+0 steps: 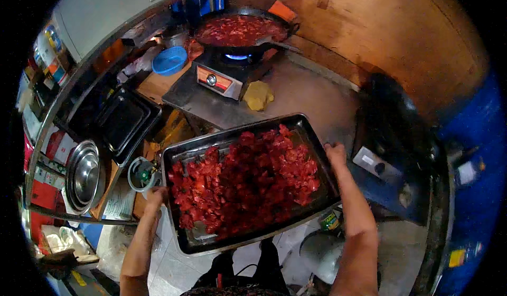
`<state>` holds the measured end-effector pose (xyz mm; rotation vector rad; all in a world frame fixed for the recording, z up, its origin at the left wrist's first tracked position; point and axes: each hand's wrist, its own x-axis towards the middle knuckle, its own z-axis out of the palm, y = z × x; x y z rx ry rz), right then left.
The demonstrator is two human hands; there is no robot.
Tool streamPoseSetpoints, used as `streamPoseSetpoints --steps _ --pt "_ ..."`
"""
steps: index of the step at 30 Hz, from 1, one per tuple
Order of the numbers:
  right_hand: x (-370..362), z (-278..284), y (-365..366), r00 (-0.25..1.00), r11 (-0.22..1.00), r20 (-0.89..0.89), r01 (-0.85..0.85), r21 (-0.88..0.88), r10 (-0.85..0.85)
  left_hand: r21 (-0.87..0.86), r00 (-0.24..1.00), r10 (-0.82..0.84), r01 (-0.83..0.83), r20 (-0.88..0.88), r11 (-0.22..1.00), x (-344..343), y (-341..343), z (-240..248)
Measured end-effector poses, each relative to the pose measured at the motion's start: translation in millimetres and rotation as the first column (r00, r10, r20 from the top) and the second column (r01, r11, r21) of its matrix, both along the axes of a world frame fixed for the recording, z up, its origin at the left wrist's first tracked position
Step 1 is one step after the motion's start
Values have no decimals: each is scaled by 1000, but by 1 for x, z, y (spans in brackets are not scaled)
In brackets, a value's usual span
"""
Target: The person stirs food in a large pan on a gas stove, rinses a plastic basin at a sink, and transfers cooked crayfish from a large metal tray into a smaller tray using a metal skimmer.
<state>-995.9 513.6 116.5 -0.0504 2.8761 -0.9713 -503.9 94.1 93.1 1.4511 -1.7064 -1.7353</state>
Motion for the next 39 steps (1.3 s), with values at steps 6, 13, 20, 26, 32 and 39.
streamPoseSetpoints --steps 6,13,20,26,32,39 --pt "-161 -23 -44 988 988 -118 -111 -104 99 233 979 183 -158 -92 959 -68 116 -10" --pt "-258 14 -80 910 935 -390 -252 -251 140 583 913 323 -126 -247 802 -197 249 1" --pt "-150 48 -28 915 742 -327 -387 -547 236 466 948 145 4 -283 885 -290 291 -11" --pt "-113 42 29 944 848 -250 -307 -431 215 54 908 -297 327 -297 944 -322 326 -99" --pt "-91 134 -32 816 859 -506 -449 -247 281 -306 407 -860 814 -307 494 -304 279 -50" --pt "-78 240 -205 375 845 -796 -447 293 475 413 863 -328 478 -383 775 -255 126 -9"
